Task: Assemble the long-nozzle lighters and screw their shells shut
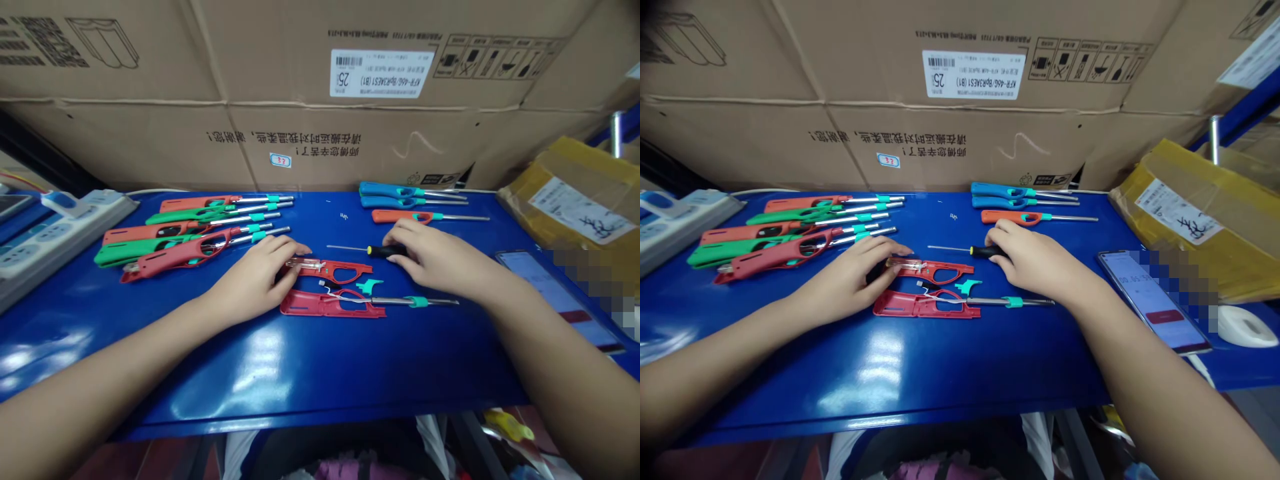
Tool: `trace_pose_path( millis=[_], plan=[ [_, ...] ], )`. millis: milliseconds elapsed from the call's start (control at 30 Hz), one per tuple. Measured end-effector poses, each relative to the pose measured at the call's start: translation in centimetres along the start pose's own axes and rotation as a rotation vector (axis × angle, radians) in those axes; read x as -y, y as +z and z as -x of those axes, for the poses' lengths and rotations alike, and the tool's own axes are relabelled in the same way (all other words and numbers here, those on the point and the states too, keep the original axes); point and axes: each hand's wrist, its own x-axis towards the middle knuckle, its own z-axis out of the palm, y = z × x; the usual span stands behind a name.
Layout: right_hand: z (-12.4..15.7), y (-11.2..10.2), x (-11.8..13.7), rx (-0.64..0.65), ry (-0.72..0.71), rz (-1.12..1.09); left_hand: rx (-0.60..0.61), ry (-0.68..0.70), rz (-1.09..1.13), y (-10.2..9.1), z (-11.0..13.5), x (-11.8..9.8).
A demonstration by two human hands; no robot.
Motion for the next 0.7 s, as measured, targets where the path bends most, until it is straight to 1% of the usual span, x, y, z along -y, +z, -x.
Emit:
trace_pose_path(
  millis=[133,233,333,400,467,533,567,633,700],
  plan=[
    [-0.2,0.3,0.1,-0.009,0.042,0.04,0.007,-0.004,0.053,0.2,0.1,-0.2],
    [-0.1,0.0,0.4,-0.039,0.046,0.045,0.016,-0.008,0.055,0.4,0.2,-0.5],
    [0.4,-0.8,0.9,-0.109,-0.024,-0.05,-0.005,-0.012,0.05,0.3,0.2,-0.8],
    [0.7,-1.1,1.1,-0.062,-0.119,-0.156,-0.043,0.003,0.042,0.1,0.2,-1.2],
    [0.8,-1.1,1.4,0.034,-0.186,-0.195,-0.06,0.041,0.024,-0.3,0.4,-1.7],
    [0.8,-0.7,1.6,0.11,-0.197,-0.164,-0.015,0.083,-0.011,-0.7,0.6,-2.3],
    [0.7,-0.6,1.7,0.129,-0.193,-0.141,0.024,0.1,-0.036,-0.9,0.7,-2.6],
    [0.5,-0.4,2.0,0.139,-0.179,-0.102,0.089,0.119,-0.082,-1.2,0.7,-3.1],
    [0.3,-0.5,2.2,0.117,-0.159,-0.08,0.149,0.133,-0.12,-1.4,0.7,-3.4]
  ],
)
